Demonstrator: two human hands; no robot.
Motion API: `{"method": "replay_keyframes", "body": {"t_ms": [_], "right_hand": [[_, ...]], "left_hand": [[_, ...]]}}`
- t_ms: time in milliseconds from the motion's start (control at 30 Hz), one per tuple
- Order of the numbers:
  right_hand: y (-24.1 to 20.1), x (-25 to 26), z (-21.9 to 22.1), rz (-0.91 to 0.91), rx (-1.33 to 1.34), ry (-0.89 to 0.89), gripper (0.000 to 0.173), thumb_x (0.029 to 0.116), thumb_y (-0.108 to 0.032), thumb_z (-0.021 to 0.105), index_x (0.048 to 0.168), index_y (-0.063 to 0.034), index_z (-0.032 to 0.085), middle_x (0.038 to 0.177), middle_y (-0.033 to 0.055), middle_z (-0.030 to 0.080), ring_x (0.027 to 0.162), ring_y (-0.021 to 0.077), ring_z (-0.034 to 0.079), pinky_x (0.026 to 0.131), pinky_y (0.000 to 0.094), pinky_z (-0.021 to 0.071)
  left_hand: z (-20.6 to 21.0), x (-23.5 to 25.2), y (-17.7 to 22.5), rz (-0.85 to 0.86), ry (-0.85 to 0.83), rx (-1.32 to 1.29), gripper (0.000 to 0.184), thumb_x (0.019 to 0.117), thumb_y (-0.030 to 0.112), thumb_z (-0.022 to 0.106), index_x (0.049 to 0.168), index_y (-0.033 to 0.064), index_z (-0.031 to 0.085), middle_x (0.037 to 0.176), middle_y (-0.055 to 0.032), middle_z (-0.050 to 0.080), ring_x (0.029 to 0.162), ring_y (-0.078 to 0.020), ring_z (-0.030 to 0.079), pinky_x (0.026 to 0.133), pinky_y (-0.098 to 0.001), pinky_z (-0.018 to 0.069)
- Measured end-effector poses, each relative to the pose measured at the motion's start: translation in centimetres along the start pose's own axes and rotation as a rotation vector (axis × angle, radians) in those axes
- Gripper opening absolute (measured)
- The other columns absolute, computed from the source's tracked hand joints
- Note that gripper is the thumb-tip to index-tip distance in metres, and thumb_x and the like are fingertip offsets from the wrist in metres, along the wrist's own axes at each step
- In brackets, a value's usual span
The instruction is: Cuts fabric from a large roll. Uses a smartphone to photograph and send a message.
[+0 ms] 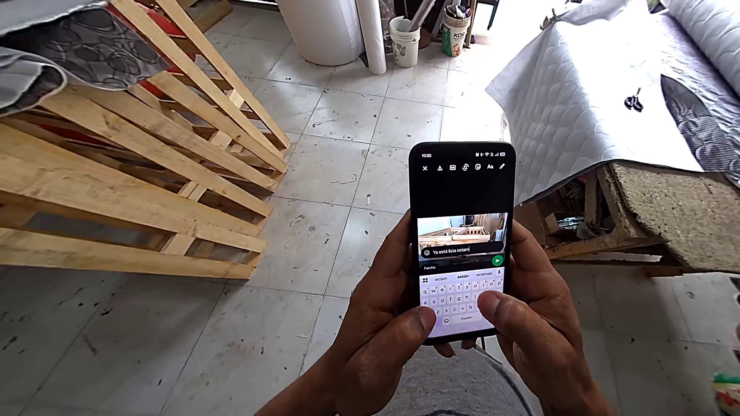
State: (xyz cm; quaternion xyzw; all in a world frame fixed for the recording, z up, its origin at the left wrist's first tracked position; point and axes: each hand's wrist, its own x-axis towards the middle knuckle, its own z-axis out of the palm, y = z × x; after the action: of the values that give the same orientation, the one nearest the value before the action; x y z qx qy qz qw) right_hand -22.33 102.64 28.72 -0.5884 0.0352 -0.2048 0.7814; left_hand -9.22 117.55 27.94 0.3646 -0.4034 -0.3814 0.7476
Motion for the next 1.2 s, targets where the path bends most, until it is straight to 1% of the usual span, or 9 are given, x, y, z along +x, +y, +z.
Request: {"method": "replay_keyframes", "body": {"t_ms": [200,300,400,567,767,833,900,1000,1200], "right_hand": [[0.0,0.1,-0.4,0.002,0.039,-0.017,0.055,0.1011,-0.015,0.049,0.155,-0.0197,0.038,0.119,0.0148,0.066,0.089,0.0216,0.073,0.062,0.0356,0.0639],[0.0,0.4,-0.2,0.002,0.029,0.031,0.046,0.1053,-0.021,0.049,0.151,-0.0183,0.043,0.115,0.0156,0.067,0.086,0.0230,0.073,0.058,0.0361,0.0637],[0.2,0.7,-0.1,-0.005,0.018,0.075,0.041,0.1071,-0.020,0.047,0.148,-0.0173,0.046,0.111,0.0153,0.068,0.083,0.0219,0.073,0.054,0.0344,0.0628],[0.3,0.4,-0.7,-0.006,0.086,-0.008,0.055,0.1016,-0.018,0.054,0.155,-0.0178,0.039,0.121,0.0165,0.065,0.092,0.0227,0.072,0.062,0.0352,0.0639],[0.6,0.3,-0.3,-0.031,0.055,-0.006,0.058,0.1004,-0.013,0.054,0.155,-0.0172,0.036,0.122,0.0162,0.065,0.095,0.0235,0.072,0.065,0.0355,0.0643],[0.6,0.3,-0.5,-0.025,0.053,-0.008,0.058,0.1007,-0.013,0.054,0.156,-0.0178,0.036,0.123,0.0159,0.065,0.095,0.0233,0.072,0.065,0.0356,0.0644],[0.6,0.4,-0.7,-0.025,0.051,-0.009,0.058,0.1002,-0.013,0.052,0.155,-0.0172,0.037,0.122,0.0160,0.065,0.094,0.0233,0.072,0.064,0.0358,0.0644],[0.6,0.2,-1.1,-0.025,0.052,-0.010,0.057,0.1013,-0.015,0.048,0.157,-0.0180,0.037,0.124,0.0159,0.065,0.095,0.0228,0.072,0.066,0.0369,0.0643],[0.7,0.5,-1.1,-0.049,0.026,0.037,0.050,0.1034,-0.012,0.042,0.154,-0.0148,0.043,0.120,0.0158,0.066,0.090,0.0224,0.072,0.062,0.0378,0.0644]], "left_hand": [[-0.1,0.1,0.1,-0.003,0.014,0.000,0.070,0.0975,0.005,0.047,0.162,0.0197,0.022,0.135,-0.0144,0.060,0.101,-0.0249,0.071,0.064,-0.0347,0.0649],[-0.1,0.2,0.0,-0.002,0.012,0.008,0.070,0.0980,0.005,0.048,0.162,0.0190,0.022,0.134,-0.0145,0.060,0.101,-0.0248,0.071,0.064,-0.0347,0.0650],[0.0,0.3,-0.1,-0.004,0.008,0.026,0.069,0.0980,0.005,0.047,0.161,0.0198,0.023,0.134,-0.0142,0.061,0.102,-0.0249,0.071,0.064,-0.0349,0.0650],[-0.1,0.6,-0.2,-0.011,0.042,0.027,0.065,0.1000,0.005,0.048,0.159,0.0206,0.026,0.128,-0.0149,0.063,0.095,-0.0257,0.073,0.059,-0.0360,0.0649],[0.5,0.9,-0.4,-0.025,0.176,0.173,0.062,0.1015,0.006,0.055,0.156,0.0222,0.031,0.118,-0.0115,0.068,0.081,-0.0208,0.074,0.051,-0.0304,0.0628],[0.3,0.8,-0.4,-0.026,0.144,0.161,0.064,0.1003,0.006,0.054,0.157,0.0222,0.029,0.119,-0.0120,0.067,0.084,-0.0216,0.074,0.055,-0.0315,0.0636],[-0.2,0.7,-0.4,-0.021,0.060,0.123,0.069,0.0985,0.005,0.051,0.160,0.0221,0.025,0.126,-0.0129,0.064,0.093,-0.0236,0.073,0.060,-0.0341,0.0648],[-0.1,0.5,-0.5,-0.024,0.065,0.131,0.069,0.0985,0.002,0.049,0.160,0.0228,0.025,0.128,-0.0136,0.064,0.094,-0.0255,0.073,0.059,-0.0357,0.0651],[-0.1,0.8,-0.6,-0.010,0.039,0.083,0.067,0.1009,0.007,0.050,0.161,0.0225,0.023,0.130,-0.0137,0.063,0.096,-0.0252,0.072,0.061,-0.0349,0.0651]]}}
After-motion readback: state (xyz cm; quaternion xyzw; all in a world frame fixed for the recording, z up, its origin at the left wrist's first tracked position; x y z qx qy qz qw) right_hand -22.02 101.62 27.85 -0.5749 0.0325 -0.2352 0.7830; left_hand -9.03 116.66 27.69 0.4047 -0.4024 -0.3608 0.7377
